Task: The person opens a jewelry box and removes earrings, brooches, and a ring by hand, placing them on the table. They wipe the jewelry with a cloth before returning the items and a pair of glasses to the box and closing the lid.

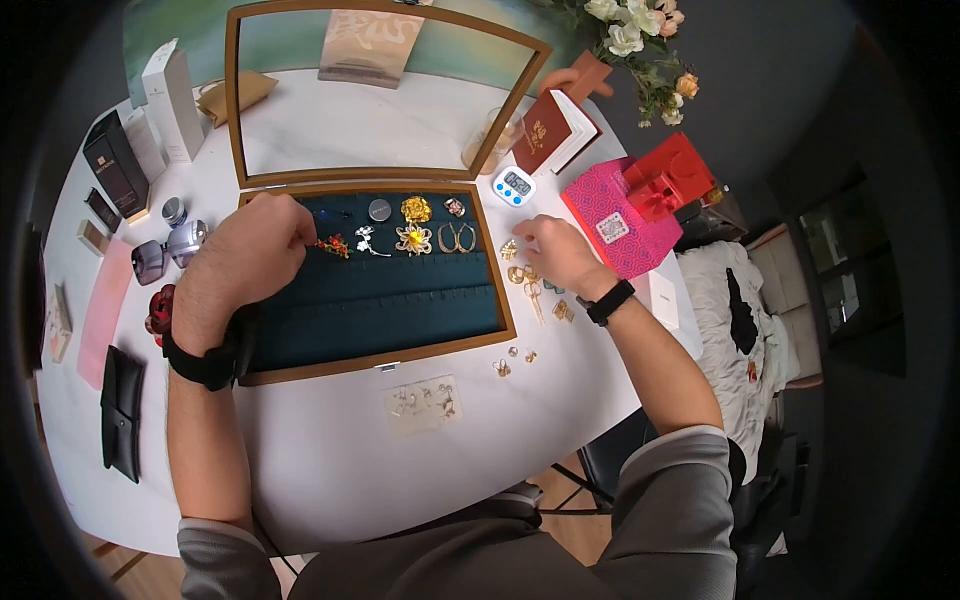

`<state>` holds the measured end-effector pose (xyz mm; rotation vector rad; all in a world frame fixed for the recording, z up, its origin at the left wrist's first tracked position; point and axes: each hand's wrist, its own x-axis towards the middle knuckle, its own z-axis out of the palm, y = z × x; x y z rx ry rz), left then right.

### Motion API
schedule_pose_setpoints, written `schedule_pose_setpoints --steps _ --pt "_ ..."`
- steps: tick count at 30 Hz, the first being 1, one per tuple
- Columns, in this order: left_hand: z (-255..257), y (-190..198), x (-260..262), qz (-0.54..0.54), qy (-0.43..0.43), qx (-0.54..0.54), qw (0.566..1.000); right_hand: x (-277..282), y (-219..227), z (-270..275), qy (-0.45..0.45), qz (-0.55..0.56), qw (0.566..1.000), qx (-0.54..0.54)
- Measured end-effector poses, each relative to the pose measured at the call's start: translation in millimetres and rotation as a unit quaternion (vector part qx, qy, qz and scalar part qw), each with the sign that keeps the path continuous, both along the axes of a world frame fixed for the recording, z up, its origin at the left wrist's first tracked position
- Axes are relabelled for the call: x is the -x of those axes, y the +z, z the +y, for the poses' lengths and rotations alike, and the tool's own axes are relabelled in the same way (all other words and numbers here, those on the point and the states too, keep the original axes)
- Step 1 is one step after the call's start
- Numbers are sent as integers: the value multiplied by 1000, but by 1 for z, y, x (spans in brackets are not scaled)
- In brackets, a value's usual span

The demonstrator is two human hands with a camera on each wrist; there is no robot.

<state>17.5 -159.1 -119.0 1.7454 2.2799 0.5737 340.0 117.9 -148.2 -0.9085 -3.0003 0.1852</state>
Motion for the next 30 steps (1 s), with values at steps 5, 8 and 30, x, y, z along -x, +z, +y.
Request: schedule_pose_setpoints --steps 5,8,30 --pt "-4 0 7 11 11 -10 1000 9 -15 -5 45 -44 998 -27" --pt "-7 -2 17 9 30 -45 998 12 -15 -6 41 -31 998 -27" --pt "-12 -11 45 -16 92 24 995 23 11 -4 -24 70 991 -107"
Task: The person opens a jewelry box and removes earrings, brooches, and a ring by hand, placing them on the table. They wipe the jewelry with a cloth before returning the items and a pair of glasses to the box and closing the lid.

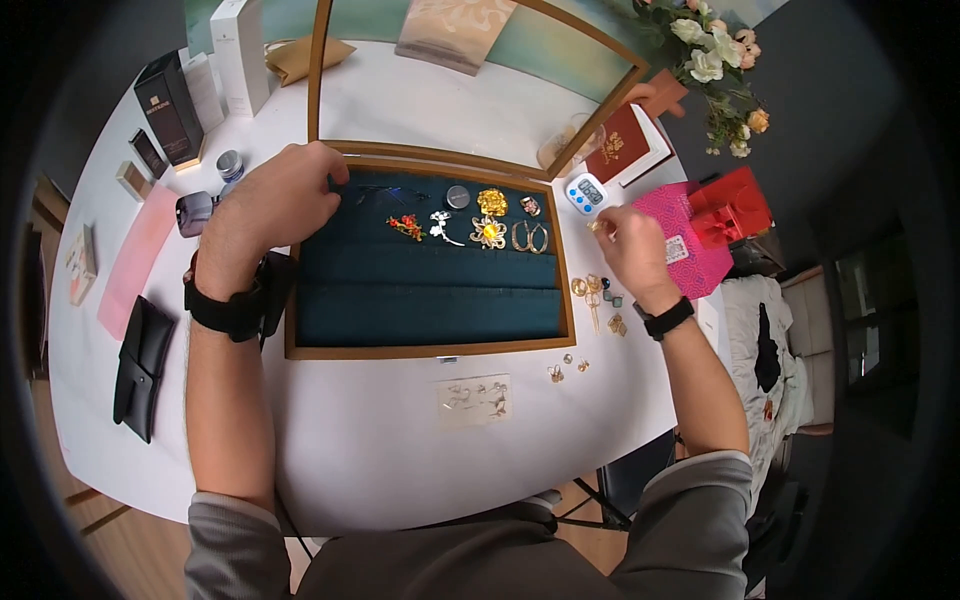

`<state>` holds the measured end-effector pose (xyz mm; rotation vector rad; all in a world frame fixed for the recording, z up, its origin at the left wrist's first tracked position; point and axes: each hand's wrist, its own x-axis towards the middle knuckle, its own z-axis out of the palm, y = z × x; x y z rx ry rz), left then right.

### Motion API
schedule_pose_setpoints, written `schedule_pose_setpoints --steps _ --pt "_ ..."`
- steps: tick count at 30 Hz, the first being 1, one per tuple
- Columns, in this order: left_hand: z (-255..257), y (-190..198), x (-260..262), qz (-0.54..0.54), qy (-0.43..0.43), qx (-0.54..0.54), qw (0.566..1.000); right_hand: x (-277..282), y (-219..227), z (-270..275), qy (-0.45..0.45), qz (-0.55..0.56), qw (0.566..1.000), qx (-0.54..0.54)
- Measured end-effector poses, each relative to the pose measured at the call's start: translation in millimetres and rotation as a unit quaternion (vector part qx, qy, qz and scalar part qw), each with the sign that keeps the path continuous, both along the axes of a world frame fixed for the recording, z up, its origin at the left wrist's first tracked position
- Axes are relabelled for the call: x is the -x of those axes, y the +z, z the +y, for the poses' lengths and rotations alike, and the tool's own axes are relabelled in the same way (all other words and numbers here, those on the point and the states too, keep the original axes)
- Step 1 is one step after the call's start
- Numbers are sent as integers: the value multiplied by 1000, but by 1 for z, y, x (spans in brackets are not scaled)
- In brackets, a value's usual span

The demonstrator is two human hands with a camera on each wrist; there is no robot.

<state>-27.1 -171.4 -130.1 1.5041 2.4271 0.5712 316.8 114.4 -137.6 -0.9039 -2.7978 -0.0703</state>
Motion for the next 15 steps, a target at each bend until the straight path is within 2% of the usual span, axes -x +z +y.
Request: schedule_pose_setpoints --steps 2,3,4,6,8,10,15 --pt "-1 -2 -2 4 -2 7 1000 17 17 -10 3 51 999 -17" --pt "-1 -3 -3 -6 1 -16 1000 27 20 -13 45 82 996 1" --pt "-1 -4 -5 -15 3 -39 999 41 23 -25 44 82 996 1" --pt "4 -9 -5 -15 -12 -20 1000 77 26 -57 127 121 982 72" --pt "6 -9 -5 -14 -24 0 1000 111 16 -83 143 105 974 138" --pt "6 -5 -7 -21 -48 30 998 142 3 -106 208 107 960 153" --pt "4 -8 -5 -20 -41 48 998 194 -26 -136 250 64 958 126"
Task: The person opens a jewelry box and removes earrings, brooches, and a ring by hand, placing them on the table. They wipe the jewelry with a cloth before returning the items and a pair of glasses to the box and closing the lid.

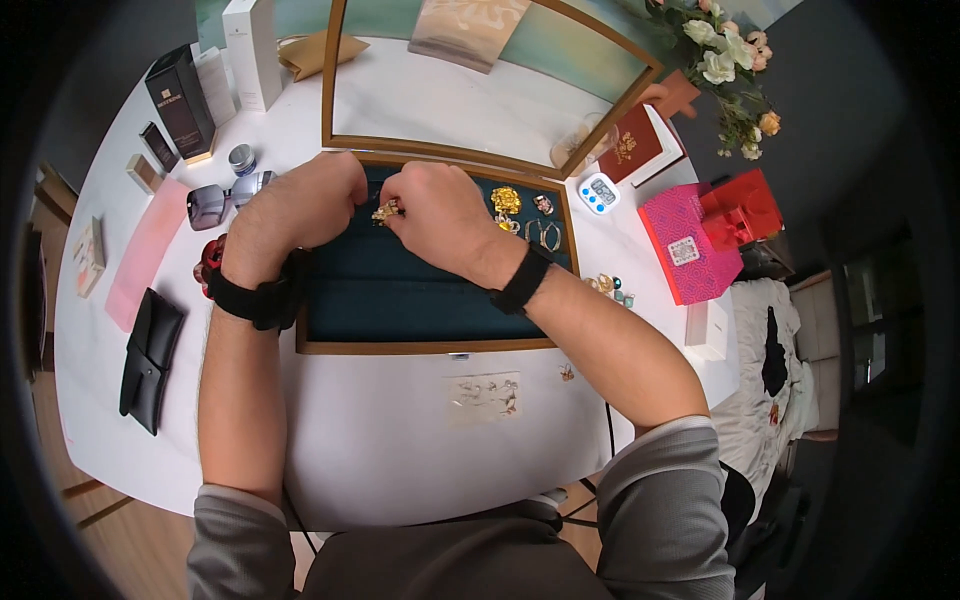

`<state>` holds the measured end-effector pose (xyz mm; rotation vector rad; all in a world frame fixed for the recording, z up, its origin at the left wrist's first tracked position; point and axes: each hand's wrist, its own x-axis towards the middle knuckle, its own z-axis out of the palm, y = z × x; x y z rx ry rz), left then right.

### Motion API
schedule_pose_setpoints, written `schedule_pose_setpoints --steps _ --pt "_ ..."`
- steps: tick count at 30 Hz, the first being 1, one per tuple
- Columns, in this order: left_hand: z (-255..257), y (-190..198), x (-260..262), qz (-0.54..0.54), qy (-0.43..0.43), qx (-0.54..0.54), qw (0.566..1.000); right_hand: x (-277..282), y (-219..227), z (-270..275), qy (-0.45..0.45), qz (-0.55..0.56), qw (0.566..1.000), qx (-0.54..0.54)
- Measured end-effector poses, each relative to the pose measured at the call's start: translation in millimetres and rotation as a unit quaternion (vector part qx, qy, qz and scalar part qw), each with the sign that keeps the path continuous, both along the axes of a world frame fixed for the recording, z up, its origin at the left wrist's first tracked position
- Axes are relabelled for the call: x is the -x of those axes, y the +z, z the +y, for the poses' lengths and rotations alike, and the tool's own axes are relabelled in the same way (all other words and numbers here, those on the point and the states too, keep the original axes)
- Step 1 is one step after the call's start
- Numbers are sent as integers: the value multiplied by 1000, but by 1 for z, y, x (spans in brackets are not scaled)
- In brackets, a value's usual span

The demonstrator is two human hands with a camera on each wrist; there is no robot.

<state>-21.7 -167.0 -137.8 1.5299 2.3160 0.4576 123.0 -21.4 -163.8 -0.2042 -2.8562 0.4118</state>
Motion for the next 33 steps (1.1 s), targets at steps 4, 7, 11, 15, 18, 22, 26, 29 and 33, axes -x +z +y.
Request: schedule_pose_setpoints --steps 4,7,11,15,18,22,26,29,33 --pt "-1 2 -2 -16 -16 -2 1000 12 -6 -5 4 -33 999 -7" --pt "3 -9 0 -29 -28 -25 999 15 -6 -5 0 -58 998 7" --pt "3 -11 -2 -29 -20 -32 999 14 -2 -10 2 -48 999 -22" --pt "4 -8 -4 -27 -31 -3 999 11 -3 -12 -13 -56 998 -18" --pt "-1 -2 -8 -29 -13 -10 999 6 -5 -6 0 6 1000 -31" --pt "-2 -9 -6 18 -19 -65 998 -11 23 8 -22 95 993 -73" --pt "1 -11 -5 21 -29 -67 997 -54 53 41 -75 125 984 -107" --pt "6 -8 -3 5 -27 -30 999 -103 65 76 -124 109 977 -135" --pt "3 -1 -6 -14 -3 -93 996 -178 62 121 -231 -6 960 -159"
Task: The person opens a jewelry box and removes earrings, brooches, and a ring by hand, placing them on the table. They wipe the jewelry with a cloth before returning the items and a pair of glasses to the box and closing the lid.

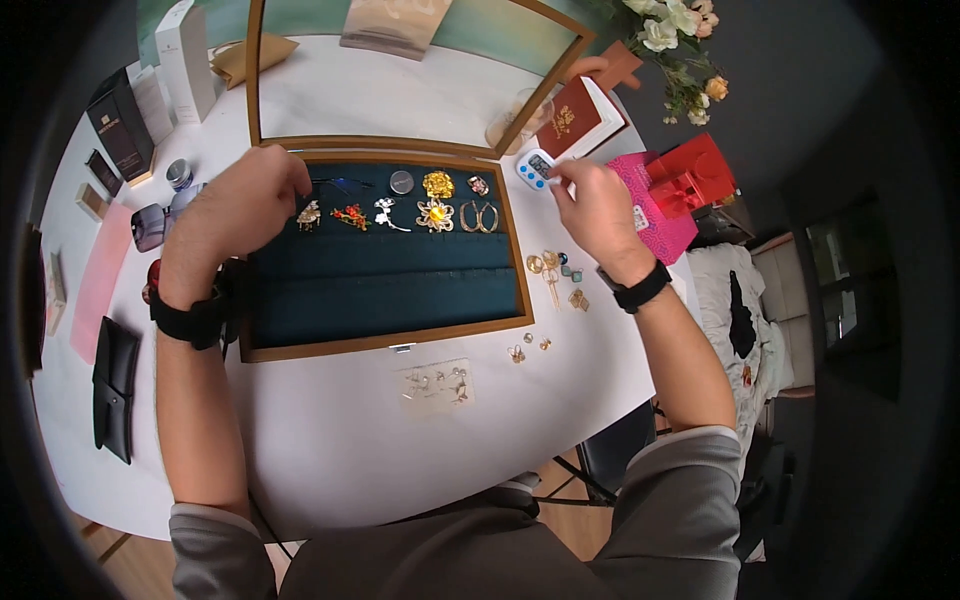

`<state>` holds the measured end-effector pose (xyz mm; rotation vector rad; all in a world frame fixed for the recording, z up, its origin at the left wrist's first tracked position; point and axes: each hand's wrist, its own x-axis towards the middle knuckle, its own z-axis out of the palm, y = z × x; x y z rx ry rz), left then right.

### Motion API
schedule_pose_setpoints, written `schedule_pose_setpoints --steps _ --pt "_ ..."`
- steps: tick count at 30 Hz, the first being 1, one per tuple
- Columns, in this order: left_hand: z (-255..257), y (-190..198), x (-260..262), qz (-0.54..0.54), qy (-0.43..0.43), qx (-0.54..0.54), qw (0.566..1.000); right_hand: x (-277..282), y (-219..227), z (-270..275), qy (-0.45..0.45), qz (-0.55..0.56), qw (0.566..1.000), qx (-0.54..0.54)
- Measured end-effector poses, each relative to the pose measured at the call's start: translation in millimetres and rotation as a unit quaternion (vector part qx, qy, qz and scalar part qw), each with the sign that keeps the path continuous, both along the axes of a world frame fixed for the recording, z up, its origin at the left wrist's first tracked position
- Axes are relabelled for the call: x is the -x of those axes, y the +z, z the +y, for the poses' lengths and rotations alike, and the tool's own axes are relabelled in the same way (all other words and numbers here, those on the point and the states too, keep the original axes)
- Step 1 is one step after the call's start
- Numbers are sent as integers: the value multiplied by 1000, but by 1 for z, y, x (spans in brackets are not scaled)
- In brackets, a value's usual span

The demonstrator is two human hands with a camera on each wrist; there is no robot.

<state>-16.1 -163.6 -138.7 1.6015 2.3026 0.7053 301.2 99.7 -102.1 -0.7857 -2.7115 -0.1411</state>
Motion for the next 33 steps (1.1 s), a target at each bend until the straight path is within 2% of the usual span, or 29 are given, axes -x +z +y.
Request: schedule_pose_setpoints --steps 1,2,4,10,19,24,26,33 --pt "1 -2 2 -8 12 -29 999 -17 -3 7 -40 -51 998 22" --pt "1 2 -1 -8 8 -29 999 -32 -5 10 -44 -51 997 22" --pt "-4 14 -8 1 10 -46 999 -58 -12 16 -67 -135 985 78" --pt "-2 18 -9 3 2 -21 1000 -92 -33 25 -59 -179 975 121" --pt "-1 30 -17 2 22 28 999 -90 -48 29 -63 -165 968 180" --pt "0 22 -8 5 19 30 999 -79 -57 27 -60 -173 962 204" --pt "3 13 1 14 34 -23 999 -79 -60 30 -52 -181 967 173" --pt "-2 2 10 24 73 -49 996 -75 -62 25 -46 -184 975 113"
